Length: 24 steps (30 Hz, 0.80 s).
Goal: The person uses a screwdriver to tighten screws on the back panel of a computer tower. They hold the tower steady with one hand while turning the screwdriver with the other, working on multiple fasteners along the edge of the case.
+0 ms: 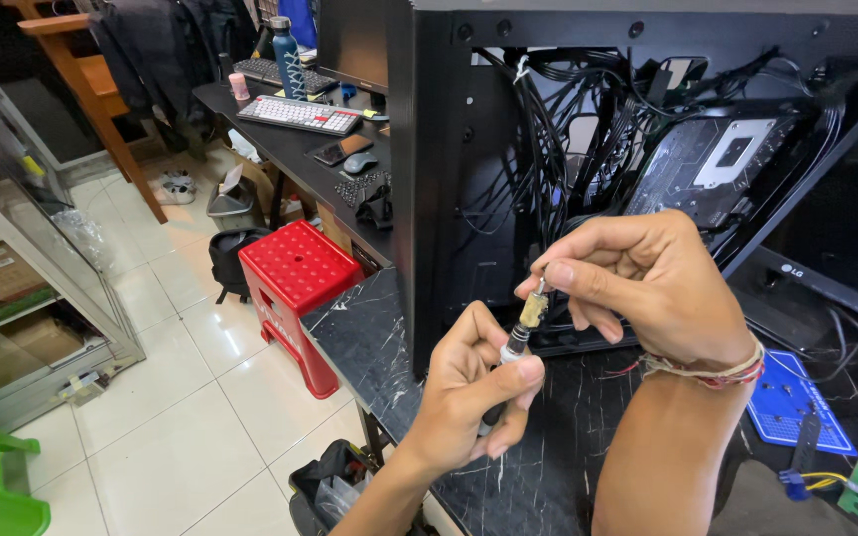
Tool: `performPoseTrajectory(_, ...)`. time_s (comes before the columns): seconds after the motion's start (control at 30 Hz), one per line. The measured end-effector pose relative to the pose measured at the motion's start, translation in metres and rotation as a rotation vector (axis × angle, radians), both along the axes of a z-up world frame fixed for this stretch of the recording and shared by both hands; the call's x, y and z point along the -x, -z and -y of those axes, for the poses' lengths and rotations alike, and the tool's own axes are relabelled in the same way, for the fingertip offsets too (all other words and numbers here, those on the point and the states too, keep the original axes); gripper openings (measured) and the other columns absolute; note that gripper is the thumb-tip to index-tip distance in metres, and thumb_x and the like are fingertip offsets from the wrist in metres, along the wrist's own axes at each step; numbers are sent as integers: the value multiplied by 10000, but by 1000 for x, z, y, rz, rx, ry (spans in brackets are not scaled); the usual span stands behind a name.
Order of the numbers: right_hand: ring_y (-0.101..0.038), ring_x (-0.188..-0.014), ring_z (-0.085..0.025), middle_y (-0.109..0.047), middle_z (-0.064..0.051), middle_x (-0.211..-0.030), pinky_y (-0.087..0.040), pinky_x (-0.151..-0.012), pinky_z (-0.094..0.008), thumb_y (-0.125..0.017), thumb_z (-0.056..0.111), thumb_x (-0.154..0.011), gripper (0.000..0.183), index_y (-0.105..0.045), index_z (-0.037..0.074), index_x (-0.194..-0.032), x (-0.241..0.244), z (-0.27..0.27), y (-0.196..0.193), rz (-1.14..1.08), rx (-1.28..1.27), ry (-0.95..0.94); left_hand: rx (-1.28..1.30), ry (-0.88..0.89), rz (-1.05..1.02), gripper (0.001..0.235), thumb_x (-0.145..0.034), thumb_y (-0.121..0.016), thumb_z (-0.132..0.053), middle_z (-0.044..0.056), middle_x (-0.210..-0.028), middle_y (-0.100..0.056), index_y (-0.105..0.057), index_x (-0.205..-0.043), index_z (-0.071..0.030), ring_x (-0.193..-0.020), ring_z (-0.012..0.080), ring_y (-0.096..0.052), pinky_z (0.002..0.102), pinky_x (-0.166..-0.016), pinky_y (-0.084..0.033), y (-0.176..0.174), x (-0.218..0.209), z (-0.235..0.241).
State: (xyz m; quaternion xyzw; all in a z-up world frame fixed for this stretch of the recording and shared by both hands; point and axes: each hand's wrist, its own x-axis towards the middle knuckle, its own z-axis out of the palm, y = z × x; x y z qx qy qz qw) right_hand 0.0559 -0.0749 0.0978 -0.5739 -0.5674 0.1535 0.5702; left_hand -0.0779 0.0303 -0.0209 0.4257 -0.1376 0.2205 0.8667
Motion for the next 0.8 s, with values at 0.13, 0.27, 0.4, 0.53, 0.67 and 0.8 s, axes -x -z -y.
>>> performPoseTrajectory(0.13, -507, -356, -105, -806, -233, -941, -502, -418, -186, -635, 60, -941, 182, -735, -55, -1039, -6, -2, 1, 37, -56, -56, 3, 25, 61, 281, -1024, -587, -4, 171, -714, -515, -327, -981, -101, -315, 178, -410, 223, -238, -190, 1, -5, -7)
performPoseTrajectory(0.27, -644, -568, -111, -800, -176, -1088, -614, -585, -233, -626, 181, -927, 359, -689, -21, -1217, -11, 4, -5, 114, 68, -50, 80, -49, 118, 231, -1053, -573, -90, 151, -770, -525, -353, -981, -98, -405, 184, -512, 238, -288, -326, -1, -16, -7)
performPoseTrajectory(0.4, -718, -892, -102, -791, -50, -1146, -610, -811, -244, -691, 203, -890, 305, -773, 67, -1151, -7, 12, -6, 367, 191, -28, 53, -159, 55, 268, -1041, -618, -211, 111, -805, -581, -403, -921, -107, -482, 205, -602, 268, -371, -442, -3, -32, -5)
performPoseTrajectory(0.53, -759, -941, -108, -797, -50, -1119, -624, -875, -240, -724, 219, -861, 245, -805, 97, -1058, -7, 15, -3, 318, 218, 124, 23, -182, 73, 244, -1029, -652, -227, 124, -786, -632, -506, -939, -53, -586, 189, -660, 313, -502, -601, -4, -42, -1)
performPoseTrajectory(0.67, -781, -936, -113, -822, -45, -1054, -615, -866, -250, -711, 191, -865, 263, -791, 72, -1085, -7, 17, -5, 237, 256, 268, -86, -176, 66, 239, -1058, -605, -290, 108, -845, -664, -583, -1055, -53, -612, 194, -676, 270, -502, -509, -7, -47, 1)
performPoseTrajectory(0.8, -762, -970, -167, -786, -74, -1141, -606, -827, -284, -558, 152, -984, 286, -679, 74, -1232, -4, 1, -10, 129, 227, 565, -34, -131, 92, 304, -1134, -457, -273, 119, -830, -622, -545, -1193, 12, -531, 157, -596, 269, -418, -498, -8, -47, 3)
